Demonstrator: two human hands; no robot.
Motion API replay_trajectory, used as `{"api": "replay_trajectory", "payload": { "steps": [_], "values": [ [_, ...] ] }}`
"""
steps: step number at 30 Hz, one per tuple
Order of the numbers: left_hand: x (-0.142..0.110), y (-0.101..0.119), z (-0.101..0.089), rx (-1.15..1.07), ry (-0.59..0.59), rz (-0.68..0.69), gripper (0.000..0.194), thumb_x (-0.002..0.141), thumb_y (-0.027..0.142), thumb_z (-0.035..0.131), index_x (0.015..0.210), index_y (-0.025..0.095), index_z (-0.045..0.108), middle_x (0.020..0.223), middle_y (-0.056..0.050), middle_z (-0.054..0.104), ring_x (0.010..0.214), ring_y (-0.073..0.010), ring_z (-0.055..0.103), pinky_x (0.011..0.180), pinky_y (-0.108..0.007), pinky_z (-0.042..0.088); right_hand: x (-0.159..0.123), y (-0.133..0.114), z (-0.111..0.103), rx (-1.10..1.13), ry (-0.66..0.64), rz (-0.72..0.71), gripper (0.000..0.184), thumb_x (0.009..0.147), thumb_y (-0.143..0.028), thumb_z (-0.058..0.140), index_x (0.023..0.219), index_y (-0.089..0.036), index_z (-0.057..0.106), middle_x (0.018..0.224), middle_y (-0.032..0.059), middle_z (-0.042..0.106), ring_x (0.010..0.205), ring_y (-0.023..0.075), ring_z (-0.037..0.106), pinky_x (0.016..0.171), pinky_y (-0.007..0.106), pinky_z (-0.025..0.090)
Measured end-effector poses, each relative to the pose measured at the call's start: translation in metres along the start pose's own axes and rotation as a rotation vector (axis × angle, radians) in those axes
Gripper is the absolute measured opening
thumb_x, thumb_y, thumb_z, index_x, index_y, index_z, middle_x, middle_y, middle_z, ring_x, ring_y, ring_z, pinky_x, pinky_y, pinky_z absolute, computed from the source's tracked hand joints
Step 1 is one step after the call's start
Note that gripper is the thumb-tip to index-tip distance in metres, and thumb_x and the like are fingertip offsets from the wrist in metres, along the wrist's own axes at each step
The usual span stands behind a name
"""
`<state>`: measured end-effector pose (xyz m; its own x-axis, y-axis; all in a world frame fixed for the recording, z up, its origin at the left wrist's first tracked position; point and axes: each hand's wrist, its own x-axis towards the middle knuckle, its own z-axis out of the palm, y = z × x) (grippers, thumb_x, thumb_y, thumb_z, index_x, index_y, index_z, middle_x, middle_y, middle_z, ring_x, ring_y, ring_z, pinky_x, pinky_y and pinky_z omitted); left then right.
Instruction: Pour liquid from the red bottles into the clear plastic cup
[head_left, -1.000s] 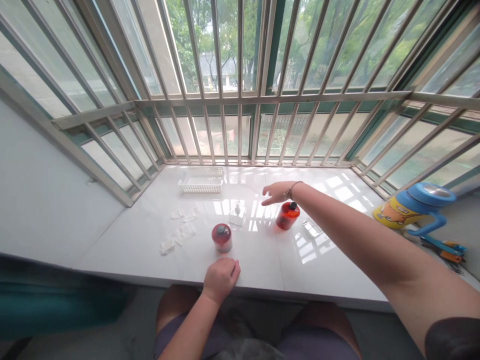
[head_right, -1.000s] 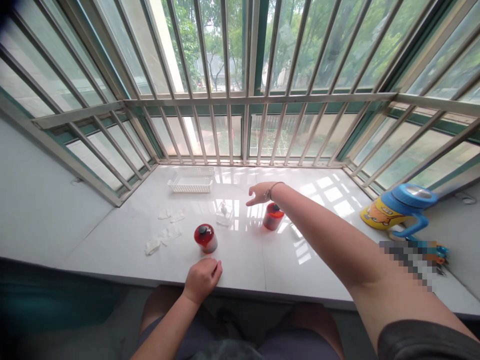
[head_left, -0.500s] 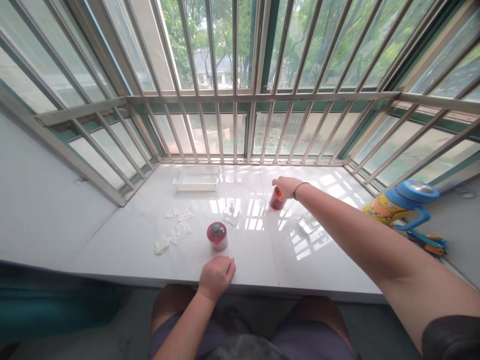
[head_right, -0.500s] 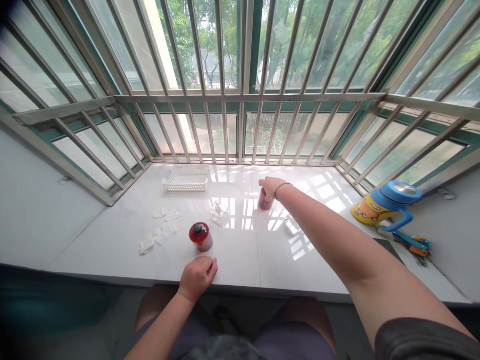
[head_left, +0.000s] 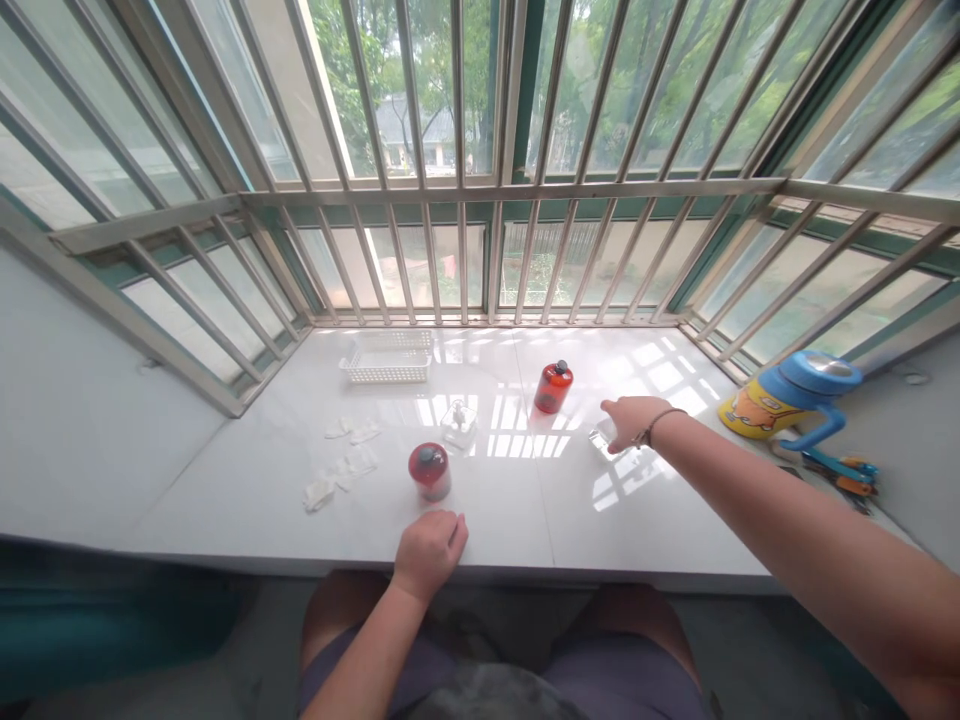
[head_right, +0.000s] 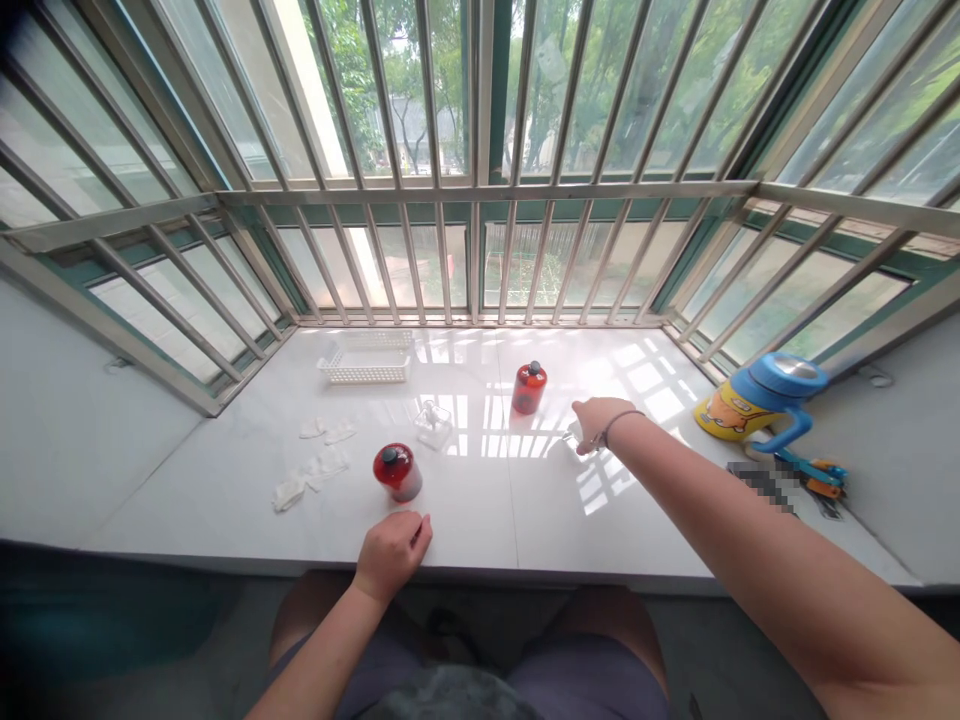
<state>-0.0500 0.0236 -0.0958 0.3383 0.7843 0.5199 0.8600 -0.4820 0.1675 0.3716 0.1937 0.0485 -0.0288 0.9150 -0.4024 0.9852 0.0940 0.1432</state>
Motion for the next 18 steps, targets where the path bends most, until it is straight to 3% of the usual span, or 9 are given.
{"api": "replay_trajectory", "payload": {
  "steps": [5, 10, 14, 16, 18],
  "values": [
    [0.001, 0.0, -0.001, 0.006, 0.0, 0.004, 0.038, 0.106, 0.021, 0.055, 0.067, 0.023, 0.055, 0.064, -0.002, 0.06, 0.064, -0.0182, 0.06, 0.063, -0.034, 0.04, 0.008, 0.015, 0.02, 0.031, -0.01, -0.02, 0.078, 0.061, -0.03, 0.094, 0.134, -0.024, 0.066, 0.122, 0.0154, 0.072, 0.099, 0.0352, 0.075, 0.079, 0.043, 0.057],
    [0.001, 0.001, -0.001, 0.009, 0.001, 0.004, 0.038, 0.106, 0.021, 0.055, 0.068, 0.023, 0.054, 0.064, -0.002, 0.06, 0.063, -0.0178, 0.06, 0.063, -0.034, 0.04, 0.004, 0.011, 0.015, 0.066, 0.194, 0.042, 0.068, 0.077, -0.028, 0.084, 0.14, -0.022, 0.058, 0.133, 0.0214, 0.064, 0.117, 0.0404, 0.067, 0.089, 0.049, 0.054],
    [0.0, 0.001, -0.001, 0.012, 0.0, 0.0, 0.037, 0.106, 0.021, 0.055, 0.069, 0.023, 0.053, 0.065, -0.002, 0.06, 0.063, -0.018, 0.06, 0.063, -0.035, 0.04, -0.012, -0.03, 0.016, 0.141, 0.375, 0.032, 0.042, 0.09, -0.029, 0.072, 0.129, -0.017, 0.061, 0.132, 0.027, 0.061, 0.13, 0.0489, 0.056, 0.097, 0.06, 0.049],
    [-0.001, 0.001, 0.0, 0.012, -0.002, -0.003, 0.037, 0.106, 0.021, 0.055, 0.069, 0.023, 0.053, 0.065, -0.002, 0.06, 0.064, -0.0182, 0.061, 0.063, -0.035, 0.04, -0.017, -0.064, 0.02, 0.222, 0.416, -0.077, 0.034, 0.096, -0.036, 0.066, 0.127, -0.02, 0.062, 0.129, 0.0224, 0.064, 0.127, 0.0426, 0.059, 0.101, 0.055, 0.05],
    [-0.002, 0.001, 0.001, 0.013, -0.003, -0.007, 0.037, 0.106, 0.021, 0.055, 0.069, 0.024, 0.053, 0.065, -0.002, 0.06, 0.065, -0.0184, 0.061, 0.064, -0.035, 0.041, -0.016, -0.103, 0.026, 0.323, 0.431, -0.216, 0.041, 0.098, -0.045, 0.066, 0.132, -0.023, 0.061, 0.131, 0.0165, 0.067, 0.125, 0.035, 0.063, 0.104, 0.047, 0.052]
  ]
}}
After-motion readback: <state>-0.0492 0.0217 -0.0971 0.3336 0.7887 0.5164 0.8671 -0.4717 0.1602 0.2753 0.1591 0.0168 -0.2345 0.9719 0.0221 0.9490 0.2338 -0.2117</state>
